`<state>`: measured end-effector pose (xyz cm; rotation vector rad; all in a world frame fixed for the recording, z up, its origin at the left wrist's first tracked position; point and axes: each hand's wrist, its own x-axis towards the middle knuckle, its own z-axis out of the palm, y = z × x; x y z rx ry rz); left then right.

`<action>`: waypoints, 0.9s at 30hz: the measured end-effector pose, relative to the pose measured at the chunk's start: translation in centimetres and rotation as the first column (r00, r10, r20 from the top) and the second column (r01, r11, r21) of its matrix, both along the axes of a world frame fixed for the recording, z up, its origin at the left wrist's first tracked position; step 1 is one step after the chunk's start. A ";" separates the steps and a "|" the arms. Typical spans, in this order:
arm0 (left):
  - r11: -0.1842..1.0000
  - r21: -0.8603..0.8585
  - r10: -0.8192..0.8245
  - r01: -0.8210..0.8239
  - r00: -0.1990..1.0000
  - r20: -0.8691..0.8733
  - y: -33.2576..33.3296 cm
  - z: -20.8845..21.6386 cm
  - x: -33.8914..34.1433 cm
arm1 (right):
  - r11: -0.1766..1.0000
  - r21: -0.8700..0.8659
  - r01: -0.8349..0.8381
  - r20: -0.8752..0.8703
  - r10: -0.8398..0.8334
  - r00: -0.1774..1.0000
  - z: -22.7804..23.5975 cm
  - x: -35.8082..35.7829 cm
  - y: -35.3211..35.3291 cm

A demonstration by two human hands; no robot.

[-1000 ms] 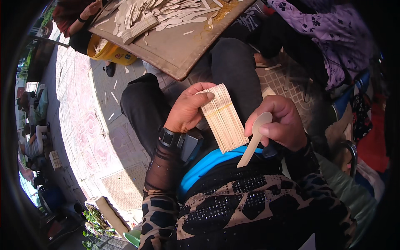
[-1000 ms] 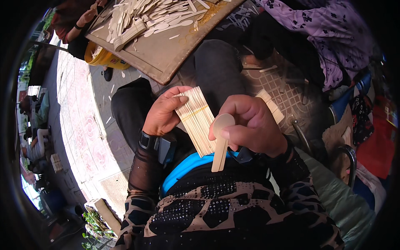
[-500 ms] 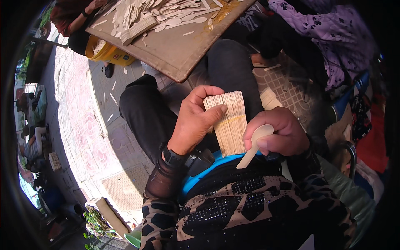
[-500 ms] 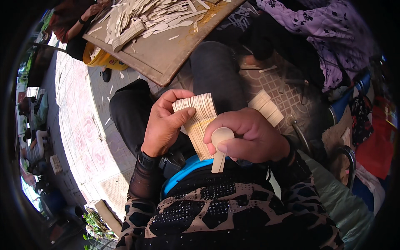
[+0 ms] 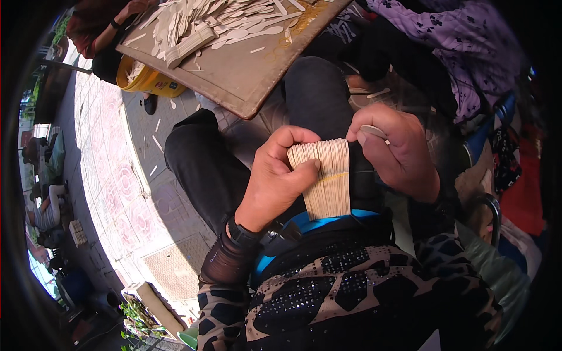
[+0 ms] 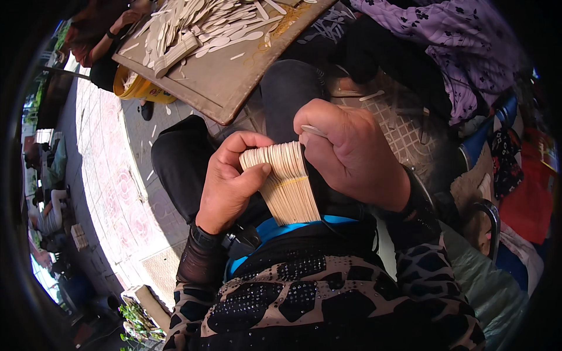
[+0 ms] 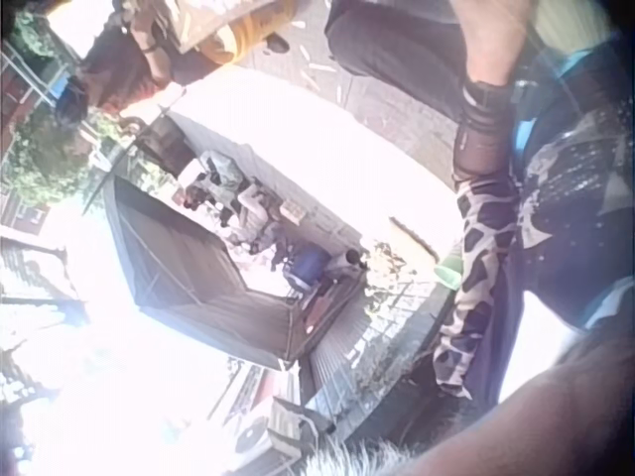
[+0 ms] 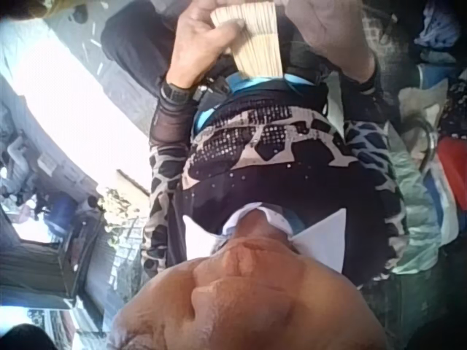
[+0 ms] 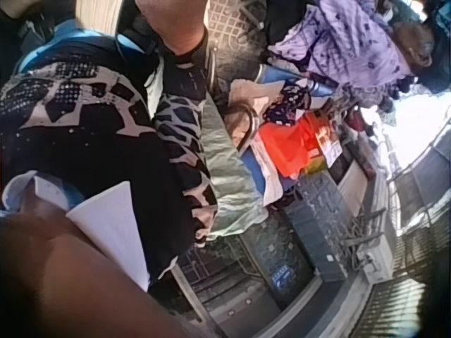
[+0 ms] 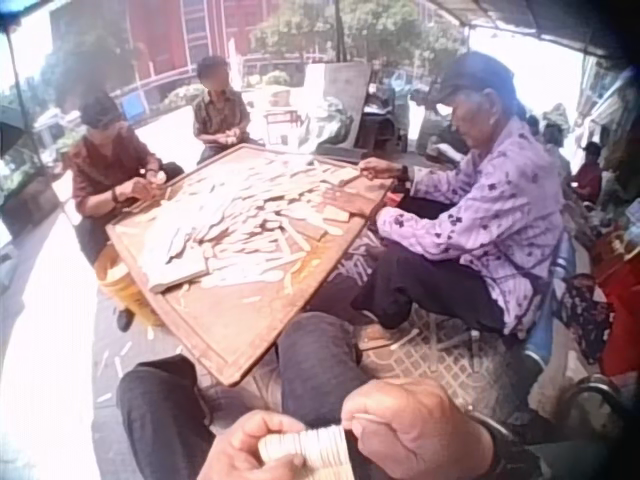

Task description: Bundling and securing small wooden spoons with rubber bands.

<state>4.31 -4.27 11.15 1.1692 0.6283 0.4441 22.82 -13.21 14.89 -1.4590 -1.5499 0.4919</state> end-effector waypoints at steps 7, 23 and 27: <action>0.998 0.066 0.020 -0.018 0.999 -0.025 -0.3 0.5 0.3 | 0.960 0.109 -0.257 0.071 0.251 0.965 -1.5 -0.1 1.1; 0.990 0.139 -0.007 0.026 0.991 -0.136 -0.6 1.0 0.2 | 0.943 0.123 -0.310 0.053 0.306 0.951 -2.8 0.1 0.6; 0.979 0.201 0.044 -0.014 0.989 -0.145 -0.9 0.7 0.4 | 0.952 0.109 -0.286 0.011 0.286 0.958 -2.8 -0.1 0.7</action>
